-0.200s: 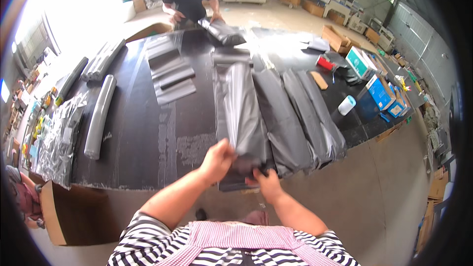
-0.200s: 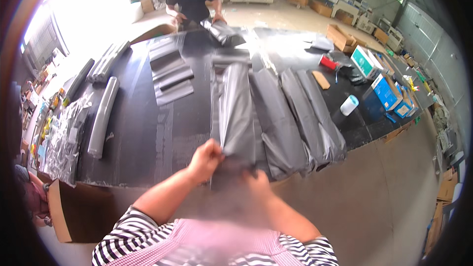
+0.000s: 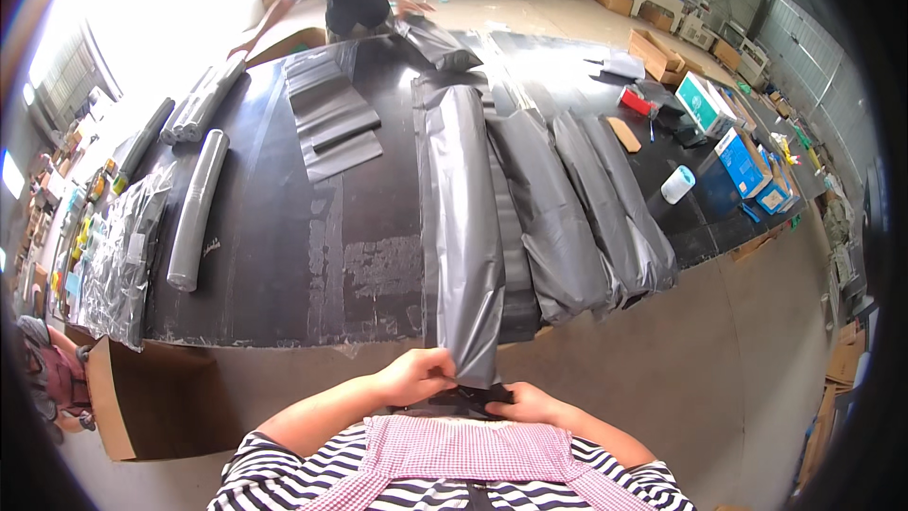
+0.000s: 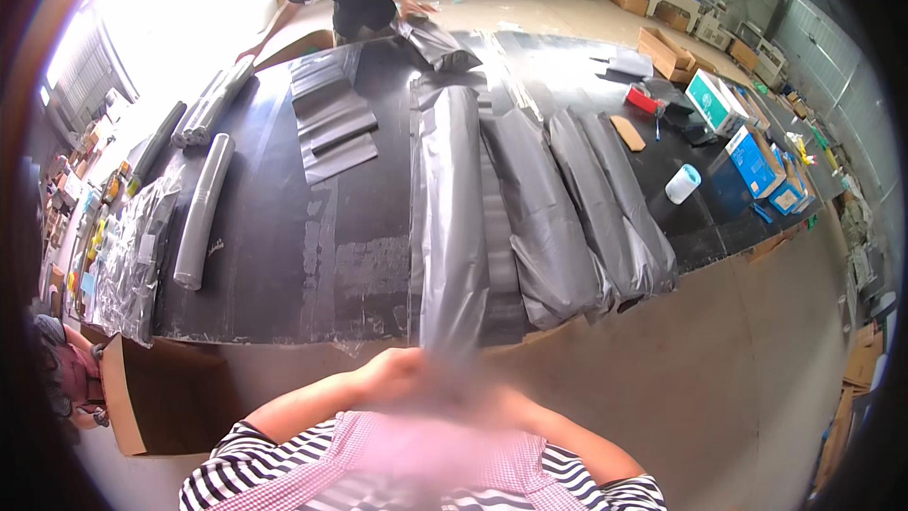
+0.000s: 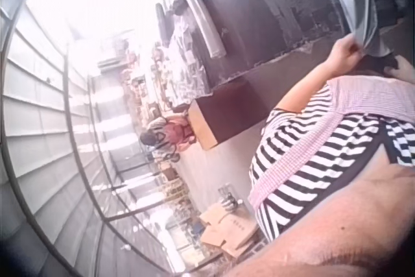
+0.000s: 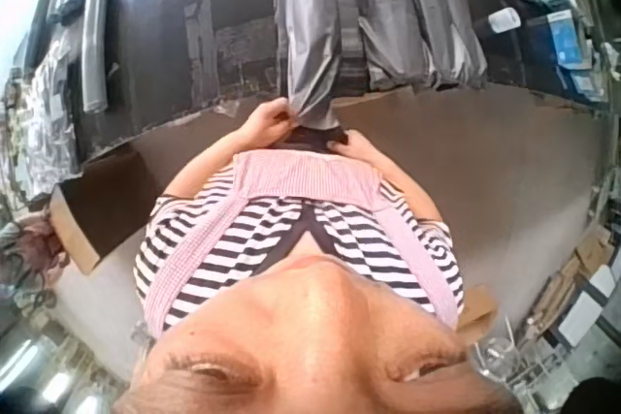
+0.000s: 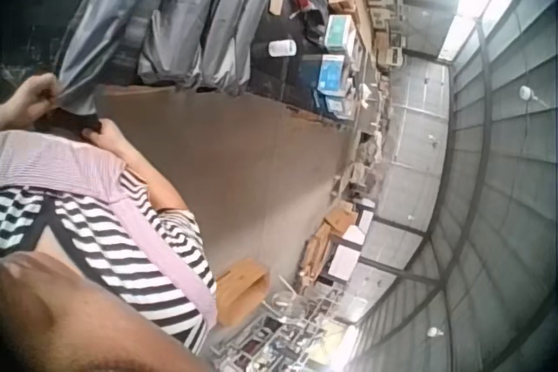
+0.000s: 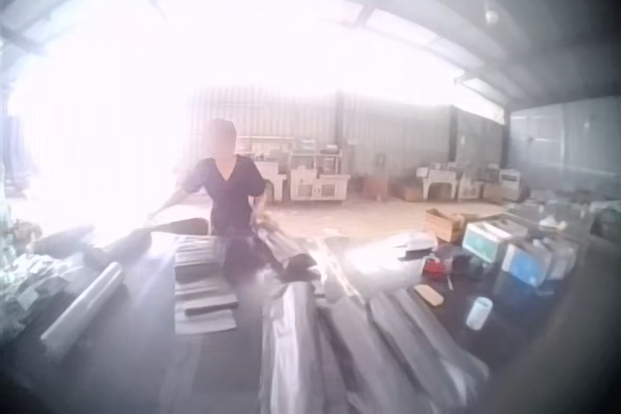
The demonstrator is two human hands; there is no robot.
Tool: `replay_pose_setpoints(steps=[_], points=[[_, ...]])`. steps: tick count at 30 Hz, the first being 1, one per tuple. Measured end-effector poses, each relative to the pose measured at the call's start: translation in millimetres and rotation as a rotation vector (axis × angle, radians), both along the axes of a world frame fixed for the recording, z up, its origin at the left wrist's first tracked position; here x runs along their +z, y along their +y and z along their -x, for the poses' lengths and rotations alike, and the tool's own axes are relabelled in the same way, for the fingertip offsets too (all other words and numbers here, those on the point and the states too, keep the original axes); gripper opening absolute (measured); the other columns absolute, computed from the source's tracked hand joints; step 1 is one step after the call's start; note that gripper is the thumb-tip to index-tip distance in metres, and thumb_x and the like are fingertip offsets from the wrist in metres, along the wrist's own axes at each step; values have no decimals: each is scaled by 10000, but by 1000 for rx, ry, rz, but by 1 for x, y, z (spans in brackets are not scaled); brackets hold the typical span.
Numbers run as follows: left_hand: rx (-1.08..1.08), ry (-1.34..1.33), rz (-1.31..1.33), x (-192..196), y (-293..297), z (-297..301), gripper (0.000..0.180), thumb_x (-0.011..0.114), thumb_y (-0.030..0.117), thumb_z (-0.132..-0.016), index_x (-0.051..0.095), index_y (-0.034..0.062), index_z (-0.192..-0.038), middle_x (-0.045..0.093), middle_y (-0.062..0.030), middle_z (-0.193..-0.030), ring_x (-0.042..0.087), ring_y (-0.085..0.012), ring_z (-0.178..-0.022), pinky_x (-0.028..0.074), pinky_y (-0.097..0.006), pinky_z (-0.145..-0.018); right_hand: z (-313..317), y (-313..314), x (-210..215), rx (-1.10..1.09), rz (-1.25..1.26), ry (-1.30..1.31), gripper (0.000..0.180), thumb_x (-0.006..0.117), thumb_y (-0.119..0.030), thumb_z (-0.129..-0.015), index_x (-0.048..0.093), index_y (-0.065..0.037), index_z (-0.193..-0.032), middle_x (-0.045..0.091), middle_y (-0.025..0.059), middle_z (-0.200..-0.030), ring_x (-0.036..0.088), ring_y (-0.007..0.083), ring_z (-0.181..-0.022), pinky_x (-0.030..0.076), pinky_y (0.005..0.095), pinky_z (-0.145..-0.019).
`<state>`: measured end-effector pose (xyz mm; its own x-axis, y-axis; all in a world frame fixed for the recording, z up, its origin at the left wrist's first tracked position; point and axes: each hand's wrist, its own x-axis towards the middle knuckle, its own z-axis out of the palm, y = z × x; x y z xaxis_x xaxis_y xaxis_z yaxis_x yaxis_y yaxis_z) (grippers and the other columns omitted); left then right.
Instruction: The person wraps grey items in plastic film, applies adhesive labels to the wrapped items, and writes on paper documents using a pen while standing at a large table.
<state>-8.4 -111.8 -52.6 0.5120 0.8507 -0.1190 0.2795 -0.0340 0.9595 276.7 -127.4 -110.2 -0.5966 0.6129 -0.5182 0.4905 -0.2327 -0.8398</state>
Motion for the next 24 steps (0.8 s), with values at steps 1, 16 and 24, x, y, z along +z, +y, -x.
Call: replay_pose_setpoints(steps=[1,16,24], points=[[88,-22,-70,-14,-6,4,250,771,127,-812,589,33,-954,622,-98,-899,609,-213,-806,506,-359,-748,-8,-6,-12,-89,-1,-18,336,697,-242,-904,675,9,-1127,704,71,-945,633,162,-880,510,332,-818],[413,404,-839,-25,-81,-18,214,785,119,-750,629,95,-895,620,-61,-896,598,-213,-768,510,-329,-696,-27,-60,0,-592,127,339,128,657,-110,-932,702,9,-946,642,-18,-775,516,52,-686,442,239,-615],[-220,346,-698,-15,-57,-99,266,663,135,-797,615,60,-1047,603,-71,-1057,642,-251,-872,555,-352,-683,-18,-57,36,-232,-384,114,214,538,-31,-877,688,-33,-1029,696,126,-978,666,263,-916,524,348,-835]])
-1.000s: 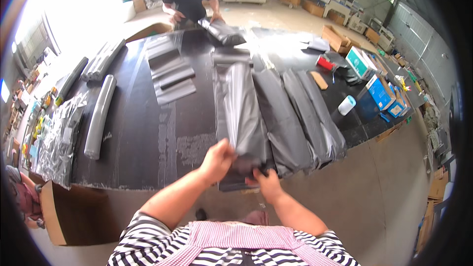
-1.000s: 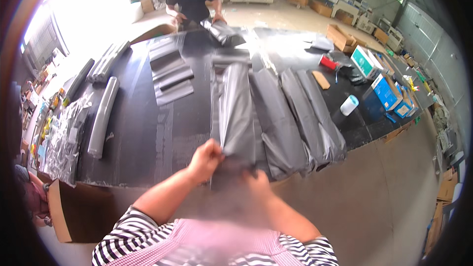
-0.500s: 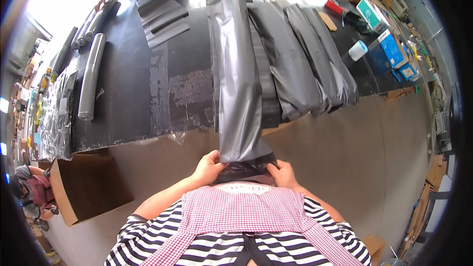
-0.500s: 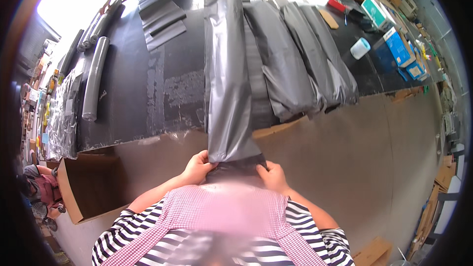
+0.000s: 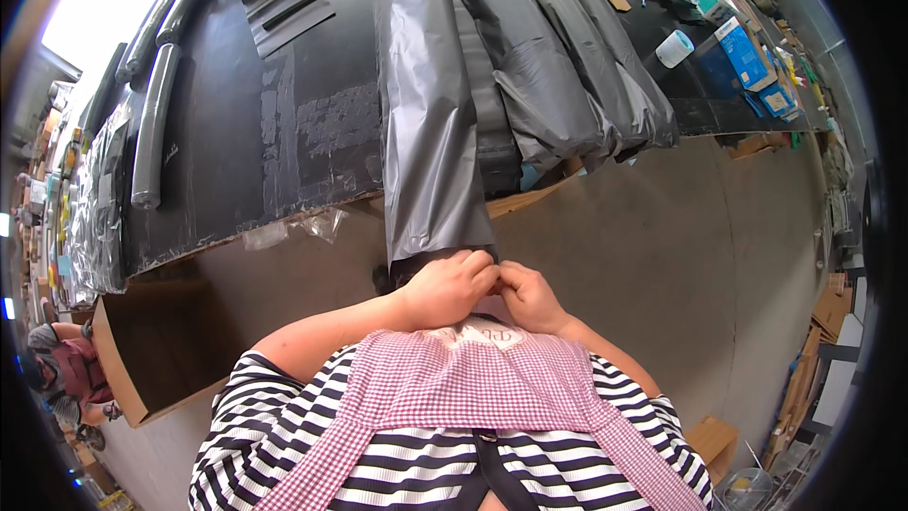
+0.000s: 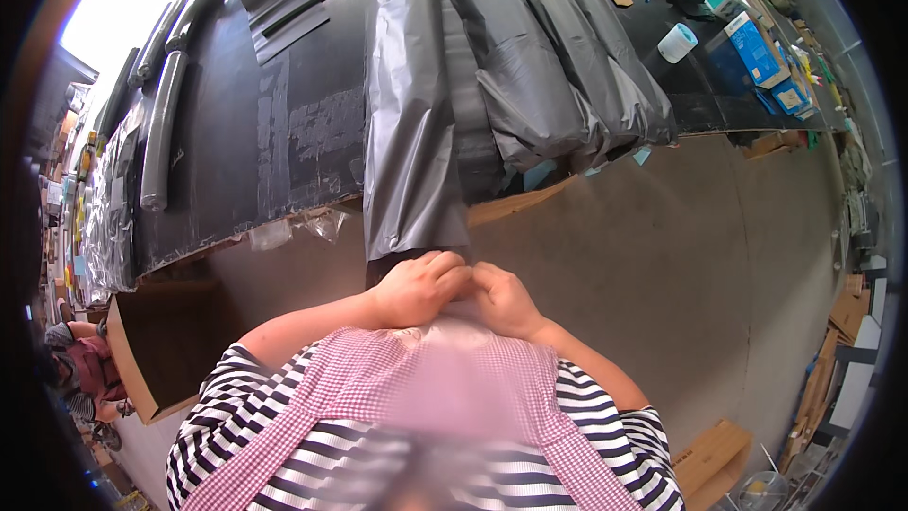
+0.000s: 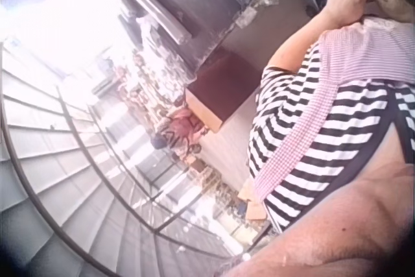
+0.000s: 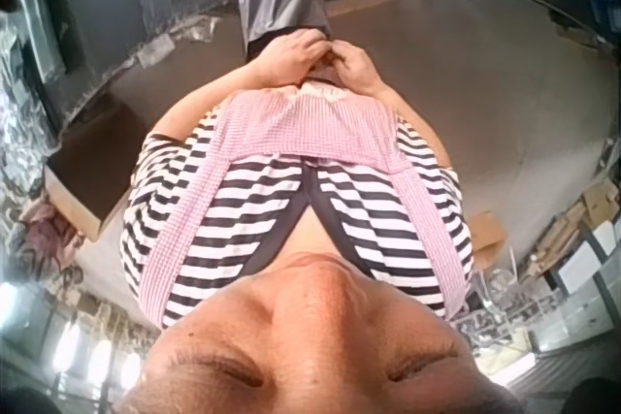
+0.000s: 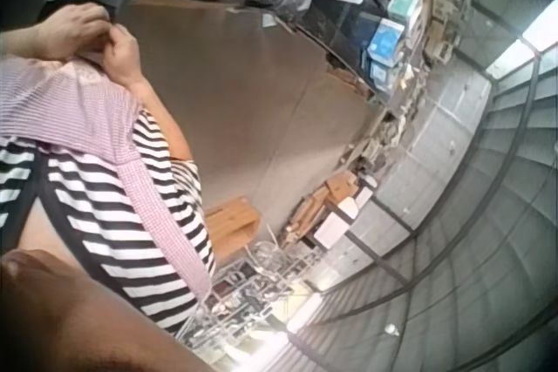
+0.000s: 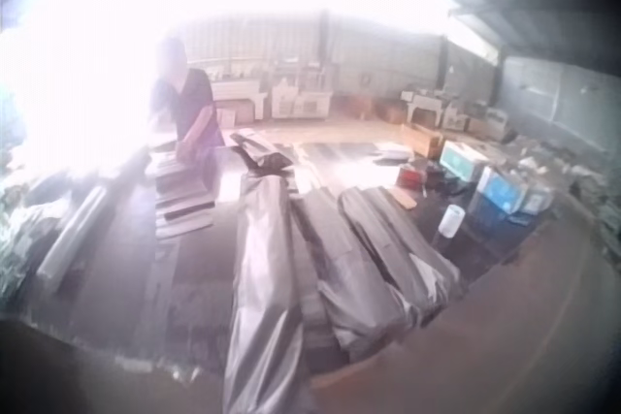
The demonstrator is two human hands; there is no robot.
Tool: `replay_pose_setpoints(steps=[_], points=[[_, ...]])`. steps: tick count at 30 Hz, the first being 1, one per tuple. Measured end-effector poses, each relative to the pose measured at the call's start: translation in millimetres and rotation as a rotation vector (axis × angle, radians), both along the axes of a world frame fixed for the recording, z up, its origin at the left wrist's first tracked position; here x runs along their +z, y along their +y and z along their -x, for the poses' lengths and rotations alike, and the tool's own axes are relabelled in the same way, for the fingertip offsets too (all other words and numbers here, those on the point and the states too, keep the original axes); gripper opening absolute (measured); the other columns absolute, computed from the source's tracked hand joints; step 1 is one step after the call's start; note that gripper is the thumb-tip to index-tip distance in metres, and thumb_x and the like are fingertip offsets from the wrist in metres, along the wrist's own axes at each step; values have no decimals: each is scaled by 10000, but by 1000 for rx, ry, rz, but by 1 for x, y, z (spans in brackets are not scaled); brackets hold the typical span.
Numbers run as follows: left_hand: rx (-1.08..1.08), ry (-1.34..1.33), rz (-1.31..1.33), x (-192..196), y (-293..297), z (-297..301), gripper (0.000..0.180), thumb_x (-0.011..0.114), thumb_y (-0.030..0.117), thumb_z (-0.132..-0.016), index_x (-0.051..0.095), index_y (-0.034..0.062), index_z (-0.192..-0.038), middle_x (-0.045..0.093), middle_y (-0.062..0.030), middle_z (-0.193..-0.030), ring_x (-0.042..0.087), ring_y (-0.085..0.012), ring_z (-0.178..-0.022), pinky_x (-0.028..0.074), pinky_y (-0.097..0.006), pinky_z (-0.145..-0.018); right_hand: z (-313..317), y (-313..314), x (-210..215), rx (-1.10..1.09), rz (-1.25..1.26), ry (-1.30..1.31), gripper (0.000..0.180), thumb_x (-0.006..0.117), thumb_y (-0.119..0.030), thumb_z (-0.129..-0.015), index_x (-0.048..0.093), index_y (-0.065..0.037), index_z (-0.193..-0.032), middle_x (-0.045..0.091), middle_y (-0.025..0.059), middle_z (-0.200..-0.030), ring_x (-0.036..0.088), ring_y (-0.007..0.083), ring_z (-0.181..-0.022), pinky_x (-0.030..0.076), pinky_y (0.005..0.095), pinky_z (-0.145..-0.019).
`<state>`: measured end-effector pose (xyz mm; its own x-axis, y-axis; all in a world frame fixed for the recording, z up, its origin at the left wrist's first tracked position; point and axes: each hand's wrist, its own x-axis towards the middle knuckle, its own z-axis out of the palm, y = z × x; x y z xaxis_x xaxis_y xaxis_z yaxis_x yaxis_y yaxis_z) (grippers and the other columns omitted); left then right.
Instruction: The person wraps grey items in plastic film, applies adhesive labels to the wrapped items, and writes on paper documents using a pen while standing at a large table.
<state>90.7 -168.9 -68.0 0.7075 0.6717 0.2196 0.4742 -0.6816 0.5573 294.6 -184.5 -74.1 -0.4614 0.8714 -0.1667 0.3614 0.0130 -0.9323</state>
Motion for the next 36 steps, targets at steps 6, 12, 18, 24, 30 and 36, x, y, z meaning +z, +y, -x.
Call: replay_pose_setpoints(steps=[6,12,18,24,30,36], points=[[126,-402,440,-10,-7,21,106,560,-31,-910,596,35,-985,646,-95,-994,658,-258,-920,544,-346,-785,-8,-13,-56,-160,440,341,185,495,-2,-960,658,6,-1046,694,66,-966,641,145,-882,528,303,-808],[813,92,1477,-59,-97,239,128,573,169,-997,607,57,-1048,654,-81,-1098,635,-161,-960,520,-327,-819,-40,11,-77,-165,554,371,234,537,-86,-984,657,-19,-1174,710,50,-1008,650,116,-923,526,280,-816],[706,491,-91,-2,-30,206,263,599,41,-808,637,90,-1064,605,-78,-1144,611,-278,-982,508,-400,-823,-26,79,-61,-241,-842,-269,364,735,-49,-746,540,-79,-1051,600,112,-972,600,316,-898,490,407,-789],[290,287,-657,-2,143,140,360,632,117,-741,645,144,-1100,576,-1,-1000,575,-200,-861,476,-343,-746,8,124,-80,3,-1161,-246,366,675,-44,-716,476,-94,-1019,540,122,-1064,558,323,-946,457,427,-843],[93,325,-632,-11,171,130,336,628,132,-738,636,143,-1074,548,-6,-960,543,-193,-827,466,-332,-740,15,127,-77,58,-1158,-273,330,627,-62,-706,503,-96,-1009,549,110,-1065,557,310,-956,459,420,-845],[110,350,-617,-16,180,137,330,627,138,-724,632,139,-1054,531,-7,-942,531,-185,-825,462,-332,-743,16,125,-73,51,-1125,-270,267,601,-76,-710,540,-79,-970,561,106,-1052,556,301,-960,458,415,-852]])
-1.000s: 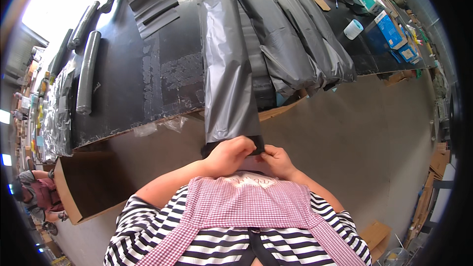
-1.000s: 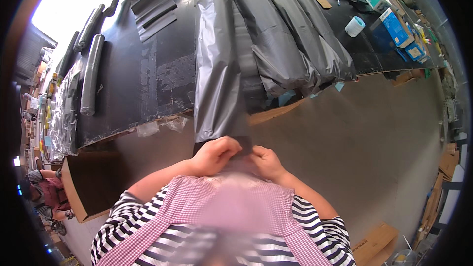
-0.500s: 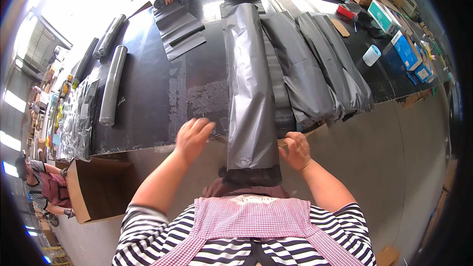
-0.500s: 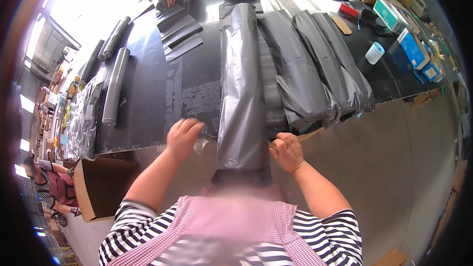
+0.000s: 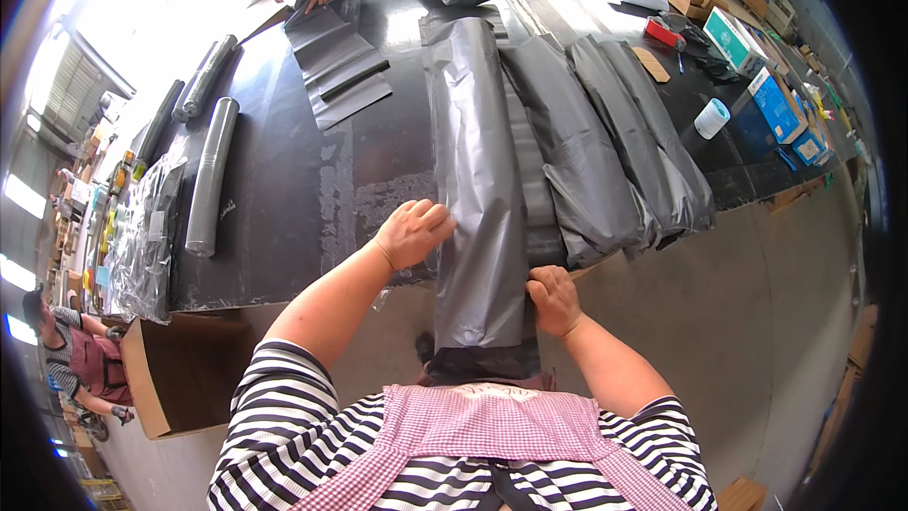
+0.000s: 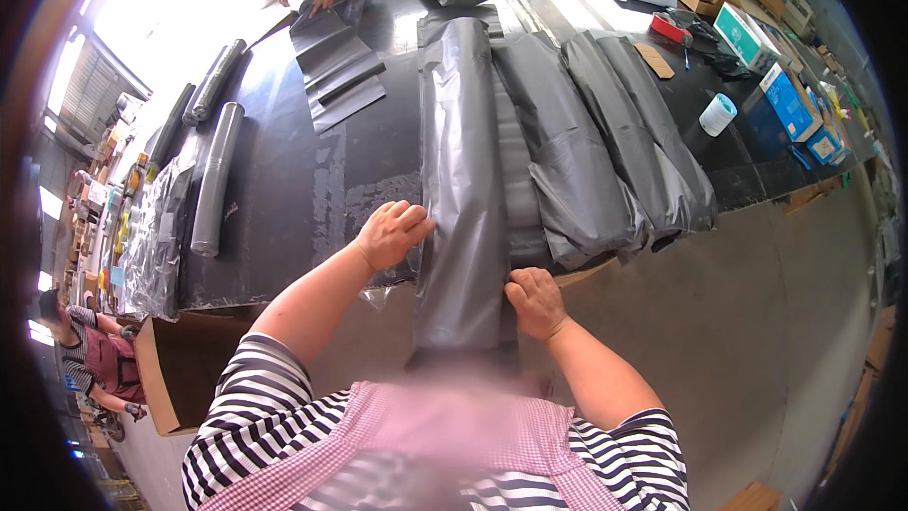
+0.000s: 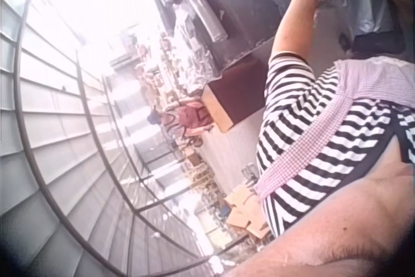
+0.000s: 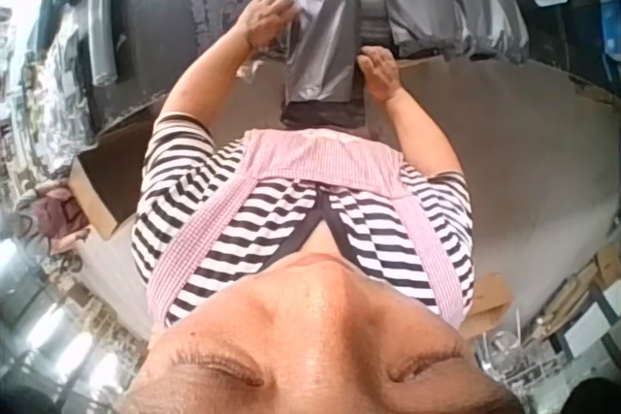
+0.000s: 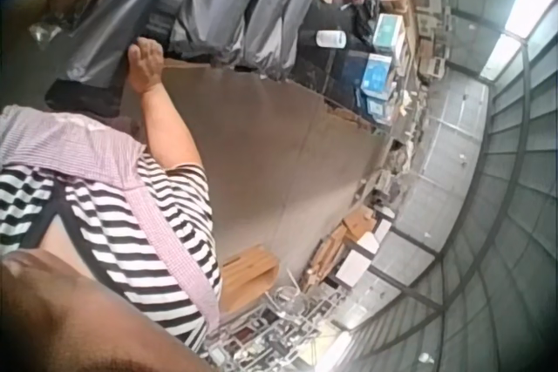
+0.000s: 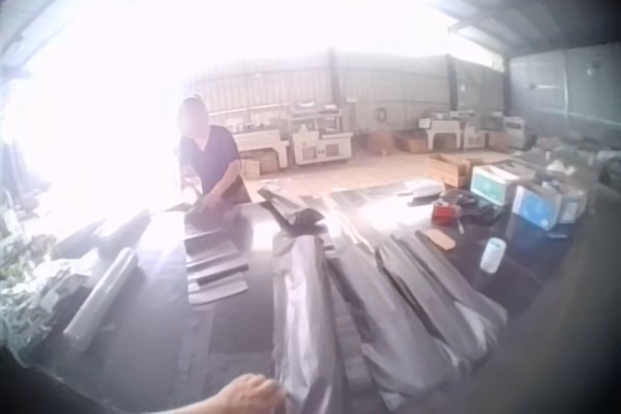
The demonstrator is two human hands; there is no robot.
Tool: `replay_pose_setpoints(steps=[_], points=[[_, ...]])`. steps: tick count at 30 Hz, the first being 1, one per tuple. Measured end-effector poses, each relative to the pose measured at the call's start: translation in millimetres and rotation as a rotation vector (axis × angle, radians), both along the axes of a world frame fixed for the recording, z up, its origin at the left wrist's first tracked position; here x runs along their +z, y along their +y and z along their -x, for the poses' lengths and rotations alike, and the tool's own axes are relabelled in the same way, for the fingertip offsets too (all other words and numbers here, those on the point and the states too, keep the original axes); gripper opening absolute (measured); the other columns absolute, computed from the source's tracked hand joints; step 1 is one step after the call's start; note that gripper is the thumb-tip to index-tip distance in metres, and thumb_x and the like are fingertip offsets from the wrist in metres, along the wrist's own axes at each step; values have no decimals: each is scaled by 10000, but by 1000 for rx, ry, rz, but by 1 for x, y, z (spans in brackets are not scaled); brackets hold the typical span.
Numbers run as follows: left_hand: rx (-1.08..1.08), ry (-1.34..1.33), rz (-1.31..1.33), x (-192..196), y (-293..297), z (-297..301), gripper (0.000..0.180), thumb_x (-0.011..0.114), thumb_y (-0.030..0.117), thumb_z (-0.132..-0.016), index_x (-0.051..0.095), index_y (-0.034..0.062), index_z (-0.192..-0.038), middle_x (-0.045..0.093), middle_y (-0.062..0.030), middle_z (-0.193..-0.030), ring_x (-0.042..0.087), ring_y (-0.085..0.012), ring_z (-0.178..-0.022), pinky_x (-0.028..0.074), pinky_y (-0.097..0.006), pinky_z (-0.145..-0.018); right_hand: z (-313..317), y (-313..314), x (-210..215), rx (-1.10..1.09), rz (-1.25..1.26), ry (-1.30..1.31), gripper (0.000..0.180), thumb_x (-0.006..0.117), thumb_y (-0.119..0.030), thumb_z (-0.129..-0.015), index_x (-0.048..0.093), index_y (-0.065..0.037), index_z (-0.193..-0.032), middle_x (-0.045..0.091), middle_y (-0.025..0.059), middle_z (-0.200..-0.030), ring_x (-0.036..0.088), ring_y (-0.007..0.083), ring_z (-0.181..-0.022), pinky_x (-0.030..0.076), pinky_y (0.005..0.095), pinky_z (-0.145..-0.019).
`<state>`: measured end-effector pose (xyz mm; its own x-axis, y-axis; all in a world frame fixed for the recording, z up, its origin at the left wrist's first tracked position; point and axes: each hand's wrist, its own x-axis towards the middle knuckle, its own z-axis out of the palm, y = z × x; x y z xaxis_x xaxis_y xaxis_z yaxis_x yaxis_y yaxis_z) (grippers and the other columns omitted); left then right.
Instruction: The person wraps grey items in plastic film, applies adhesive labels to the wrapped items, and writes on paper documents using a pen while standing at a large table.
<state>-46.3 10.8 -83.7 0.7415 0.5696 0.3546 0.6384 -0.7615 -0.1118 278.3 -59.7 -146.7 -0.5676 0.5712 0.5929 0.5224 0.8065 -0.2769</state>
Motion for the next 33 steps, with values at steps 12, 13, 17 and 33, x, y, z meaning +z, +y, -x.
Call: replay_pose_setpoints(steps=[12,13,17,33], points=[[-49,-57,-8,0,11,-11,258,638,151,-705,610,163,-961,512,-11,-909,551,-207,-845,476,-341,-724,-2,-1,12,-17,-2,-23,184,593,-93,-721,564,-73,-901,574,100,-1074,562,291,-1004,459,409,-877],[-47,-108,2,4,12,-8,253,642,138,-696,610,157,-947,519,-18,-908,555,-220,-843,479,-350,-725,-2,0,16,-19,-19,-29,172,594,-98,-724,566,-74,-891,579,101,-1082,565,289,-1019,459,408,-885],[102,-403,5,19,10,27,227,646,14,-676,623,111,-880,575,-57,-924,585,-290,-861,498,-392,-766,-6,6,50,53,-68,-92,101,592,-126,-757,566,-82,-843,625,79,-1091,584,257,-1079,463,399,-910],[-213,11,163,6,-32,36,293,704,153,-640,630,99,-919,547,-84,-1363,517,-268,-1272,451,-404,-1043,25,66,95,418,-125,-331,148,577,-97,-801,600,-76,-945,607,119,-1256,560,265,-1216,452,401,-1035]])
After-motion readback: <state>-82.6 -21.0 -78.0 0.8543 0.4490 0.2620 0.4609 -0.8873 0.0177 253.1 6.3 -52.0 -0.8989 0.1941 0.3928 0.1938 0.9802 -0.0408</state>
